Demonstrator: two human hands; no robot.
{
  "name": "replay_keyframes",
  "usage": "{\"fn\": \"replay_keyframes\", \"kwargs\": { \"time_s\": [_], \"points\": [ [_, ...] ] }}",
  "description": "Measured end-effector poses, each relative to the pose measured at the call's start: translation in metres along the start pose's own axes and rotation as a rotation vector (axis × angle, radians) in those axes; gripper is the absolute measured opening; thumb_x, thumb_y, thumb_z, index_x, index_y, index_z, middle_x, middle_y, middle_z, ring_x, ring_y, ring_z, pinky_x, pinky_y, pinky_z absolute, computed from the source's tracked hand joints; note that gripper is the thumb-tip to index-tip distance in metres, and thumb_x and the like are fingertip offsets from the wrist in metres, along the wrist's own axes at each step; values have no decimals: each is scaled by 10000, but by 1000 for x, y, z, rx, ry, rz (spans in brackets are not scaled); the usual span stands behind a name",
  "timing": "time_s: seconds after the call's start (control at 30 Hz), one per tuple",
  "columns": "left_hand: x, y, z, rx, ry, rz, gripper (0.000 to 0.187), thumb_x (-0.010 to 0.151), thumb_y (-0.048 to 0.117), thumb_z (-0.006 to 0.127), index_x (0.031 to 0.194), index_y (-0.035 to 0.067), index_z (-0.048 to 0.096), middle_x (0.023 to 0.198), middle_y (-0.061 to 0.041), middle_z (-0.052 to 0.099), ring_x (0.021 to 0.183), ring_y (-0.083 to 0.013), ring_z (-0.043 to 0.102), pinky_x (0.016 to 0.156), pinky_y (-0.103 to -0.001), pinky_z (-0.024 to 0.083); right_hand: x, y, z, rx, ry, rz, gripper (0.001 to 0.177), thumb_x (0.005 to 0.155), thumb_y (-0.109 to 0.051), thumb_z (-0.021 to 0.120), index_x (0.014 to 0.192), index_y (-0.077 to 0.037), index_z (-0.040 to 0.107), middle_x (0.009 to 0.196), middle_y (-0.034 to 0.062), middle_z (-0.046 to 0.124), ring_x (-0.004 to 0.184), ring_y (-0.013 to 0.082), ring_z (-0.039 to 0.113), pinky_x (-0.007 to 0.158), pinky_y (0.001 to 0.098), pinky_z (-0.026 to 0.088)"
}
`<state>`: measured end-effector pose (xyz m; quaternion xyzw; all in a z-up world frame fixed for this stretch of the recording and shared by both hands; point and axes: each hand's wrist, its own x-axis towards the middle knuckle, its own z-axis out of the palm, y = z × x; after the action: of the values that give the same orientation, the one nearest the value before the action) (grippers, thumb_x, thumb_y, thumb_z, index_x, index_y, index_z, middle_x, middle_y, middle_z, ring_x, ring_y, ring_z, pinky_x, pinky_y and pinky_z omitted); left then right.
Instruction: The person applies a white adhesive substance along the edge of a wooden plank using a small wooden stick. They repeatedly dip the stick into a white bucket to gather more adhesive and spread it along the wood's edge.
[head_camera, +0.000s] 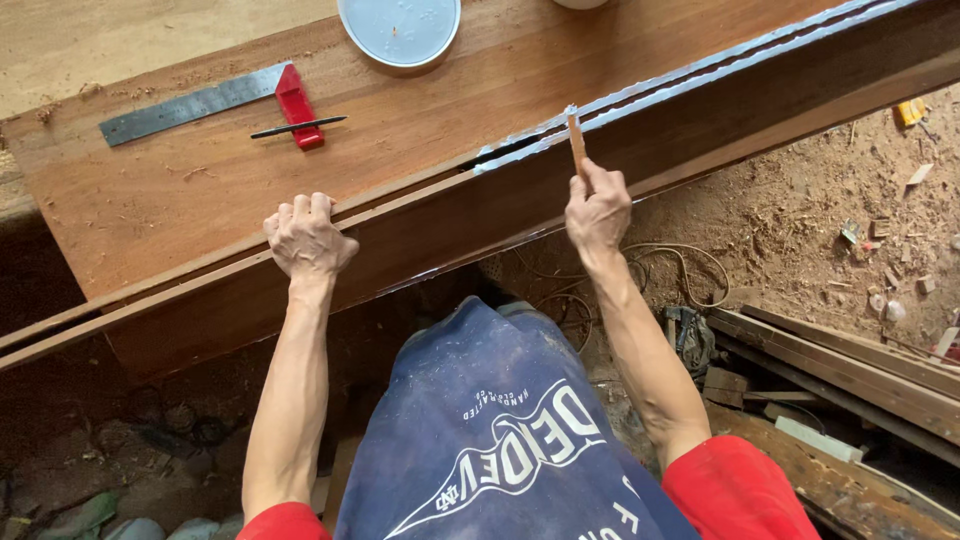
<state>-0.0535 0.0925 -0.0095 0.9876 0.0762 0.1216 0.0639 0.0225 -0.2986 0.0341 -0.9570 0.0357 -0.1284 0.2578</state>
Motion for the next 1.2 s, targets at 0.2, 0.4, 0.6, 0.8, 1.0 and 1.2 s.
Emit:
{"fn": "replay_keyframes", "kwargs": {
  "time_s": [0.2,0.4,0.6,0.8,1.0,1.2],
  "points": [
    [1,0,0,7,9,10,323,523,125,723,832,165,637,833,-33,617,792,-251,601,775,-374,434,-57,-66,16,175,-268,-314,299,939,-134,665,1235,-98,695,906,125,657,706,234,636,568,379,574],
    [0,-2,5,36,48,26,289,556,105,708,827,174,636,825,-15,619,781,-235,602,772,-359,433,-6,-26,-7,37,-72,-455,273,940,-145,675,1210,-143,713,939,62,676,777,207,642,630,353,571],
    [-2,-2,4,27,31,22,271,588,88,704,837,170,635,834,-10,627,760,-222,596,764,-353,431,-1,-11,4,82,-33,-73,211,969,-125,655,1152,-45,721,920,133,657,742,226,640,581,343,549],
    [1,0,-1,-3,36,23,326,562,95,713,873,172,651,856,-17,632,807,-247,606,799,-367,439,-80,-93,35,237,-372,-426,260,921,-159,689,1167,-81,726,873,77,660,633,204,639,515,345,576],
    [1,0,-1,-7,-1,9,311,584,70,709,870,175,648,857,-22,628,814,-249,600,820,-374,440,-28,-43,7,24,-88,-328,249,942,-111,674,1183,-75,724,911,115,659,726,221,638,573,353,557],
    [2,0,-1,-42,55,21,311,587,90,710,878,179,645,883,-18,639,848,-251,611,815,-376,440,-54,-53,26,52,-99,-310,87,971,-135,675,1045,-102,710,906,93,658,760,221,642,624,365,557]
  ]
}}
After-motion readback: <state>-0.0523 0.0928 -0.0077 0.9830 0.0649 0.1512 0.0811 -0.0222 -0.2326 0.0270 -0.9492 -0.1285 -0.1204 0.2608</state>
